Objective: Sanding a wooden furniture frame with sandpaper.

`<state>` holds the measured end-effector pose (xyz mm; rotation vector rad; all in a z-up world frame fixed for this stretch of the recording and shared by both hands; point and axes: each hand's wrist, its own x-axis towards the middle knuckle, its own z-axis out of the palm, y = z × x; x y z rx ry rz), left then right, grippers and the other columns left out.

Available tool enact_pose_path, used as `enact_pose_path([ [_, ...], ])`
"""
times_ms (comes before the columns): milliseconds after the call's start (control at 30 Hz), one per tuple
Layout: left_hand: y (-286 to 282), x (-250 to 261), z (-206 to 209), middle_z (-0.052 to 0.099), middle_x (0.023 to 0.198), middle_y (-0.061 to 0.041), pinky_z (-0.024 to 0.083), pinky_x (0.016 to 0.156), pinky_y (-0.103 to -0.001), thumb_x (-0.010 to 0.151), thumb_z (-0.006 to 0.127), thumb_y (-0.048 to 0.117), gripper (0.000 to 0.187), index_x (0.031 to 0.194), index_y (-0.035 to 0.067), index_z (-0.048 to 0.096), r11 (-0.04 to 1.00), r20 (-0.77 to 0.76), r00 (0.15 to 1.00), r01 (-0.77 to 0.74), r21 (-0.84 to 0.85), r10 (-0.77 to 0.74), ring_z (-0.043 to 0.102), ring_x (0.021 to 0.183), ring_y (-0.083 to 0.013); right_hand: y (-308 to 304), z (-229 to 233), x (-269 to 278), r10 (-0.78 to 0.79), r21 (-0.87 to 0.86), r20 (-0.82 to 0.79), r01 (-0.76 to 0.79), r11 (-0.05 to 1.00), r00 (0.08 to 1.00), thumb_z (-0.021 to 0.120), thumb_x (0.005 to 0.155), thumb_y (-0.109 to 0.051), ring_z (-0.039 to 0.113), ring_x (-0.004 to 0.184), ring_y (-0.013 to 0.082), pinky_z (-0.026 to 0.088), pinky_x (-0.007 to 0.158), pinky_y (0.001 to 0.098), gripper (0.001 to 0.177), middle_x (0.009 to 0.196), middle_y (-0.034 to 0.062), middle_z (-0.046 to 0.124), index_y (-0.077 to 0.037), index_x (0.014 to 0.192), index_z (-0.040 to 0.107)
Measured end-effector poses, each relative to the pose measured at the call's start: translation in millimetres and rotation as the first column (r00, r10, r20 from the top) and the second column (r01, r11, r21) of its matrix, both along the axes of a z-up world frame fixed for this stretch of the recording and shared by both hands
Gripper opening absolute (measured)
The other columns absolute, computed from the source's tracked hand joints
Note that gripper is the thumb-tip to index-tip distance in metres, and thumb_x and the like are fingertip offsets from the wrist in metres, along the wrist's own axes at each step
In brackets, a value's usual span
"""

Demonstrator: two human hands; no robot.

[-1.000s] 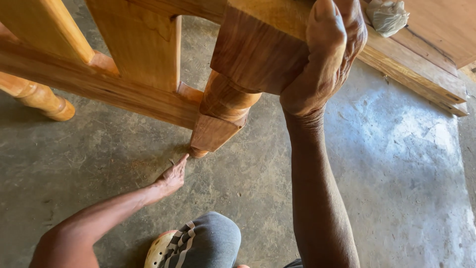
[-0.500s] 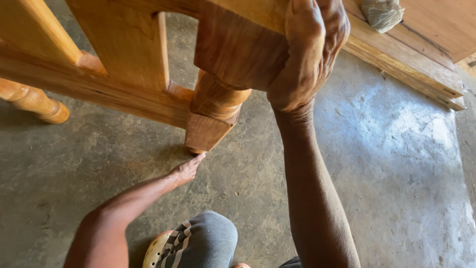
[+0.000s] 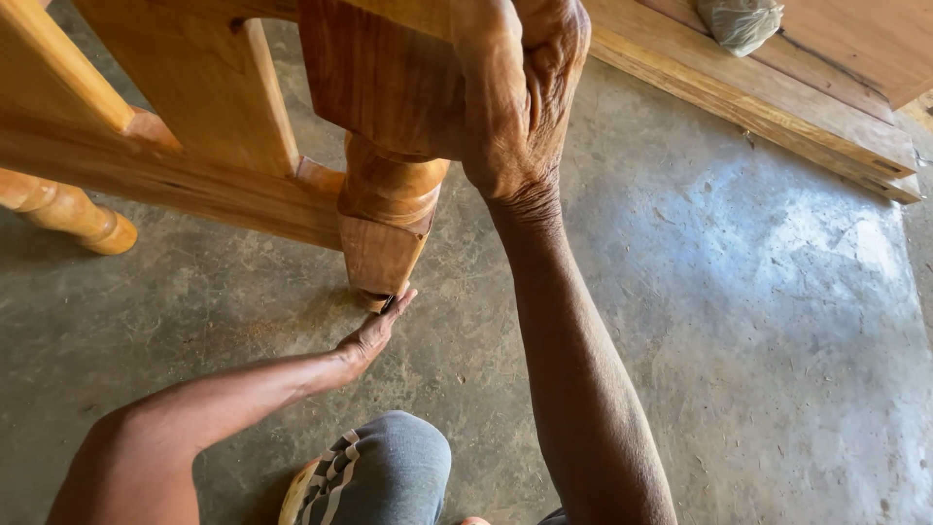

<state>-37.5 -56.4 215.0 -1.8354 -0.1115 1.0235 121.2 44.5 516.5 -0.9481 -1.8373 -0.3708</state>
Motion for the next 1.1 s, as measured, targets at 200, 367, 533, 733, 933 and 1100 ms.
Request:
enact_pose_path([
  [200,24.6,47.9,-3.3,0.046,0.153,-0.029,0.016,0.109,-0.076,0.095,0.055,0.038,0.064,0.144,-0.003,0.058,0.960,0.227,0.932,-0.276,-0.057,0.281,0.036,0.141,-0.0537,2.6,-2.5,-2.8,0.026,0.053,-0.022,-0.025,0.998,0.999,0.054,0.114,-0.026,0.049,0.127,0.0255,0.039,0.111,0.0379,0.034,0.134,0.0082,0.053,-0.011,0.145,0.052],
  [367,78.9,68.2,-151.8,0.065,0.131,-0.022,0.037,0.102,-0.076,0.085,0.079,0.027,0.047,0.124,0.002,0.074,0.929,0.277,0.904,-0.361,0.086,0.326,0.057,0.122,-0.0474,-4.9,8.0,-10.7,0.097,-0.013,-0.156,-0.100,0.995,0.983,0.053,0.113,-0.026,0.050,0.123,0.0270,0.039,0.112,0.0403,0.028,0.128,0.0091,0.056,-0.009,0.134,0.055],
  [533,52.0,67.2,-99.6,0.079,0.122,-0.019,0.041,0.104,-0.077,0.092,0.067,0.028,0.043,0.122,0.001,0.080,0.930,0.360,0.857,-0.349,-0.120,0.368,0.067,0.115,-0.0471,-1.0,5.2,-10.9,0.140,-0.006,-0.191,-0.144,0.990,0.971,0.048,0.117,-0.031,0.051,0.128,0.0236,0.037,0.114,0.0371,0.029,0.132,0.0065,0.058,-0.011,0.134,0.058],
  [733,-31.9,47.2,-46.6,0.039,0.150,-0.037,0.034,0.099,-0.078,0.096,0.054,0.035,0.059,0.141,-0.003,0.055,0.896,0.283,0.873,-0.304,-0.323,0.398,0.042,0.132,-0.0610,-8.6,17.2,-17.9,0.091,-0.161,-0.301,-0.145,0.976,0.949,0.050,0.104,-0.033,0.053,0.117,0.0309,0.040,0.116,0.0453,0.032,0.117,0.0123,0.060,-0.006,0.117,0.061],
  [933,-11.5,60.4,-67.7,0.062,0.136,-0.036,0.056,0.080,-0.058,0.091,0.063,0.023,0.057,0.139,-0.006,0.062,0.950,0.797,0.525,-0.246,-0.192,0.298,0.058,0.119,-0.0561,-0.9,4.7,-15.1,0.145,-0.059,-0.291,-0.169,0.984,0.946,0.050,0.115,-0.035,0.055,0.122,0.0246,0.039,0.111,0.0373,0.031,0.126,0.0073,0.062,-0.010,0.129,0.060],
  [1100,22.0,78.4,-32.4,0.062,0.126,-0.032,0.040,0.046,-0.034,0.088,0.065,0.016,0.029,0.107,-0.003,0.077,0.953,0.780,0.562,-0.266,-0.144,0.275,0.056,0.088,-0.0308,-16.9,35.7,-28.7,0.145,-0.279,-0.532,-0.335,0.900,0.834,0.056,0.106,-0.028,0.056,0.095,0.0325,0.042,0.093,0.0419,0.029,0.107,0.0155,0.065,-0.001,0.114,0.064],
])
